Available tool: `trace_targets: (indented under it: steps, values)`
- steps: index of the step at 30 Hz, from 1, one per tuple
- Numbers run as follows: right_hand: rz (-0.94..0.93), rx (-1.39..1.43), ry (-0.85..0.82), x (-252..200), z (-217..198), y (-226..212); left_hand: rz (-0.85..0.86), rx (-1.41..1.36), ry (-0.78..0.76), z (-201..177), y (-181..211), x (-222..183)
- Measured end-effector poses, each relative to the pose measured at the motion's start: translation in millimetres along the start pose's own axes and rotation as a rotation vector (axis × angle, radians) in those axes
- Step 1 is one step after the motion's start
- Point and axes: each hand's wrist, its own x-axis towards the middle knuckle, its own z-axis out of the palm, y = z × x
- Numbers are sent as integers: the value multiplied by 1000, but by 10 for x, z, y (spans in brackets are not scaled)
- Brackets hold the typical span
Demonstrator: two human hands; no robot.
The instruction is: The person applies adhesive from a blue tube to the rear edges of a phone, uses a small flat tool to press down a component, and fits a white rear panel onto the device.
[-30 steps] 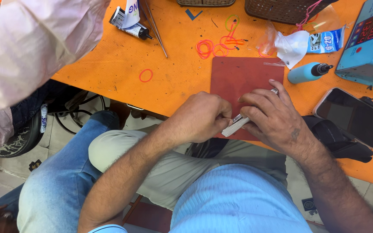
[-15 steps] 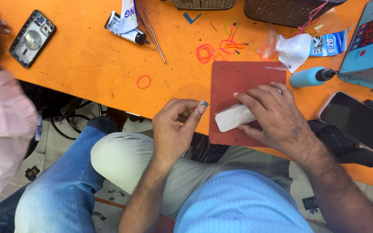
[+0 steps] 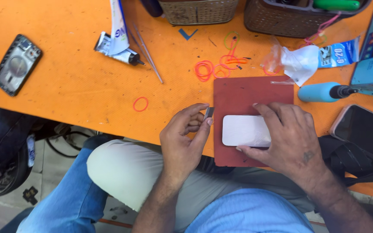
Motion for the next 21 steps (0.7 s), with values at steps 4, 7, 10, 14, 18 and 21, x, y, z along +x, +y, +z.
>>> trace_targets:
  steps: [4, 7, 10, 14, 18, 21]
  values:
    - [117, 94, 90, -162, -22, 1, -84, -41, -38, 9, 32, -63]
    - [153, 145, 134, -318, -112, 22, -58, -12, -43, -5, 50, -152]
    - [146, 142, 105, -405, -143, 32, -61, 9, -28, -7, 41, -199]
    - [73, 230, 58, -331, -74, 41, -70, 31, -25, 1, 65, -277]
    - [-39, 219, 107, -227, 23, 17, -44, 29, 30, 22, 73, -418]
    - [-47, 126, 118, -189, 68, 8, -67, 24, 67, 34, -25, -402]
